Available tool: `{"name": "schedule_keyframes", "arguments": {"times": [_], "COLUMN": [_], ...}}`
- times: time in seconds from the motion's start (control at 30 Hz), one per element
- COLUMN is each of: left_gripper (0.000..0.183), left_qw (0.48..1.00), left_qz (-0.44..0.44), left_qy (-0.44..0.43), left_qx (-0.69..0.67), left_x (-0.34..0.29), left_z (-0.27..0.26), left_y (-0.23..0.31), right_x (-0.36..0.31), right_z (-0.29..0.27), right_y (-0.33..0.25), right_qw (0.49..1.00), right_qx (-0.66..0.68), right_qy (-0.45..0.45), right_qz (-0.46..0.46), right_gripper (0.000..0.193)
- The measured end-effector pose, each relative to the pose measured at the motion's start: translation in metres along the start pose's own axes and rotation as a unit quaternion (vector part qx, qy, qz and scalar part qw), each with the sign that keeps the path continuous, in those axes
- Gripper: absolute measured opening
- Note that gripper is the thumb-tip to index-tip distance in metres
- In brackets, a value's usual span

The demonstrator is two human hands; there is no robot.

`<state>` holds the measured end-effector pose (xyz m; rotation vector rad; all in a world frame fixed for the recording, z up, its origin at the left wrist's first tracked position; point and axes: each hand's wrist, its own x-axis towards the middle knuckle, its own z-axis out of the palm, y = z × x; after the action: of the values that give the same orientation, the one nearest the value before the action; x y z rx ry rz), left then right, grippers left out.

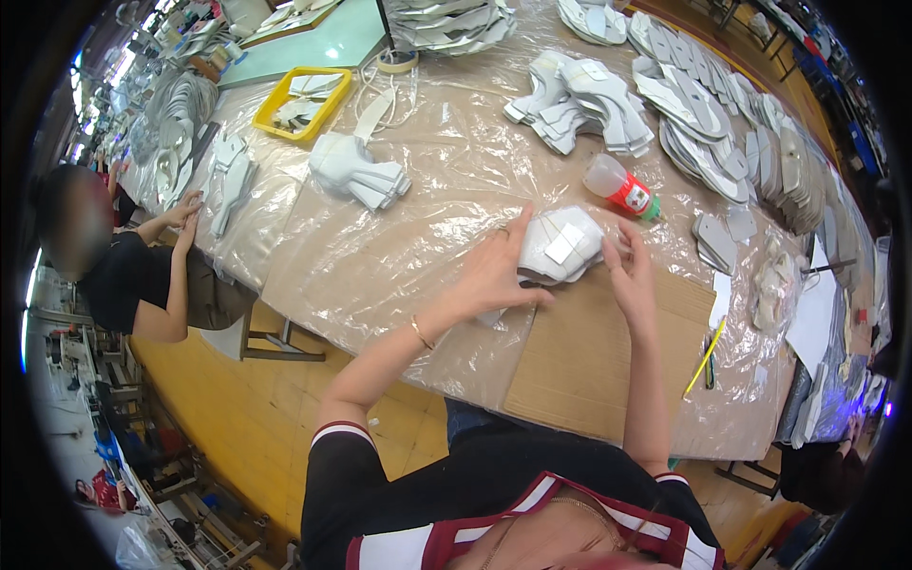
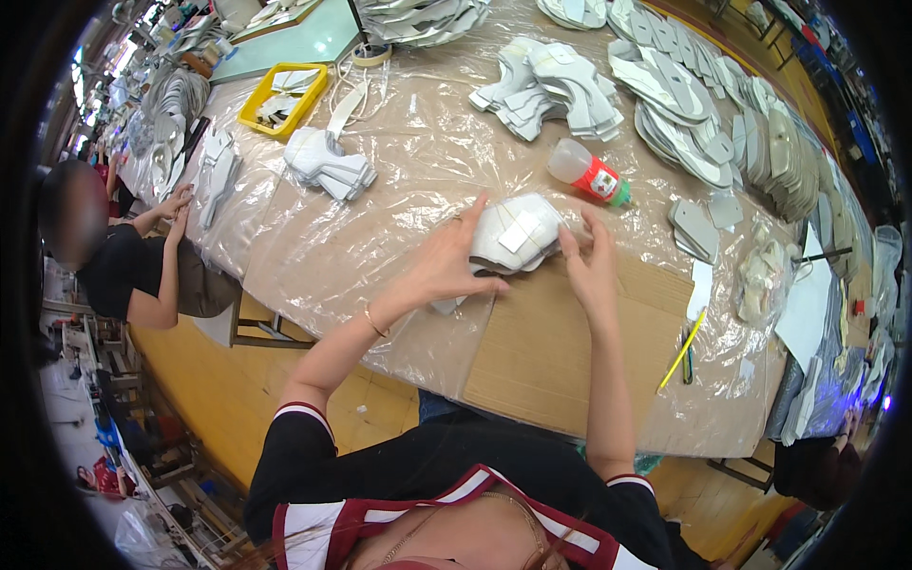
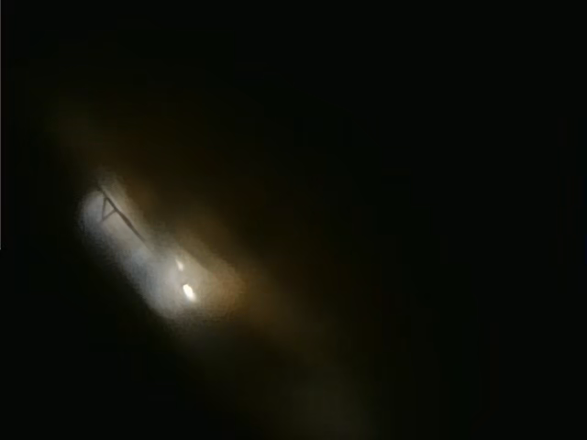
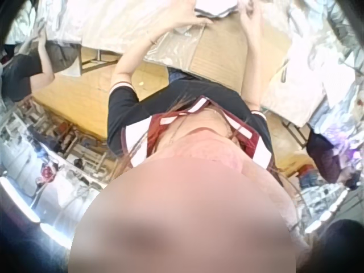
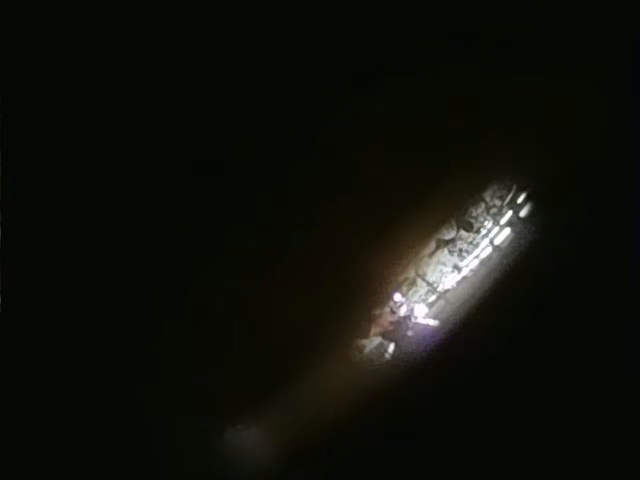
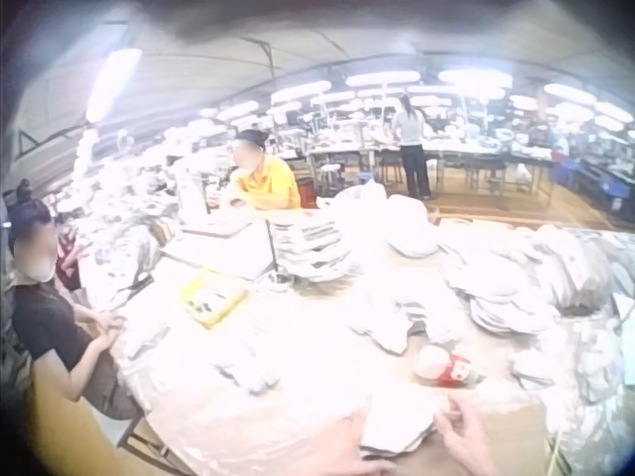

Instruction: The person folds white paper tags with a printed logo, aligns edges, and stacks them into neat piles on a workbench. They occasionally use a pencil to mark a tag and continue folding and stacking throughout the clip.

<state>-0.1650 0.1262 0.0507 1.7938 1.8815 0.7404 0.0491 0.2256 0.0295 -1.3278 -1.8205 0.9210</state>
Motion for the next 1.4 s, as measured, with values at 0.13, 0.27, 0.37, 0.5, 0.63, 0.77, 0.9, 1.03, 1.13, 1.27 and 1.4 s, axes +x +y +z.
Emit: {"name": "schedule_keyframes", "arguments": {"times": [0.13,0.27,0.37,0.5,0.63,0.77,0.9,1.03,1.13,1.27,1.4], "left_gripper": [0.098,0.086,0.078,0.076,0.075,0.085,0.092,0.086,0.102,0.116,0.115], "left_qw": [0.999,0.995,0.985,0.938,0.904,0.915,0.936,0.791,0.644,0.731,0.752], "left_qz": [-0.003,-0.029,-0.040,0.012,-0.016,-0.127,-0.179,-0.389,-0.523,-0.560,-0.533], "left_qy": [0.048,0.038,0.081,0.231,0.369,0.375,0.304,0.448,0.524,0.390,0.365], "left_qx": [-0.018,-0.089,-0.144,-0.259,-0.216,-0.080,-0.001,0.145,0.192,0.028,-0.130], "left_x": [0.007,0.008,0.017,0.060,0.137,0.194,0.200,0.134,0.057,0.010,0.028], "left_z": [0.003,-0.010,-0.024,-0.052,-0.071,-0.053,-0.032,-0.067,-0.115,-0.139,-0.152], "left_y": [0.001,-0.008,-0.011,-0.013,-0.023,-0.048,-0.078,-0.125,-0.196,-0.293,-0.325], "right_x": [-0.016,-0.027,-0.033,-0.040,-0.040,-0.039,-0.039,-0.039,-0.039,-0.037,-0.038], "right_z": [-0.003,-0.003,0.001,0.003,0.008,0.008,0.005,0.004,0.005,0.005,0.007], "right_y": [0.028,0.041,0.041,0.034,0.029,0.028,0.025,0.022,0.022,0.027,0.031], "right_qw": [0.981,0.981,0.987,0.999,0.998,1.000,0.999,0.998,0.997,0.998,0.995], "right_qx": [0.166,0.176,0.155,0.032,0.009,0.012,0.004,-0.001,0.014,0.004,0.014], "right_qy": [-0.032,-0.020,0.010,0.025,0.031,0.024,0.021,0.037,0.040,0.032,0.055], "right_qz": [0.099,0.083,0.040,-0.009,-0.056,-0.014,-0.039,-0.057,-0.065,-0.056,-0.080], "right_gripper": [0.043,0.039,0.032,0.020,0.015,0.012,0.011,0.012,0.012,0.010,0.010]}}
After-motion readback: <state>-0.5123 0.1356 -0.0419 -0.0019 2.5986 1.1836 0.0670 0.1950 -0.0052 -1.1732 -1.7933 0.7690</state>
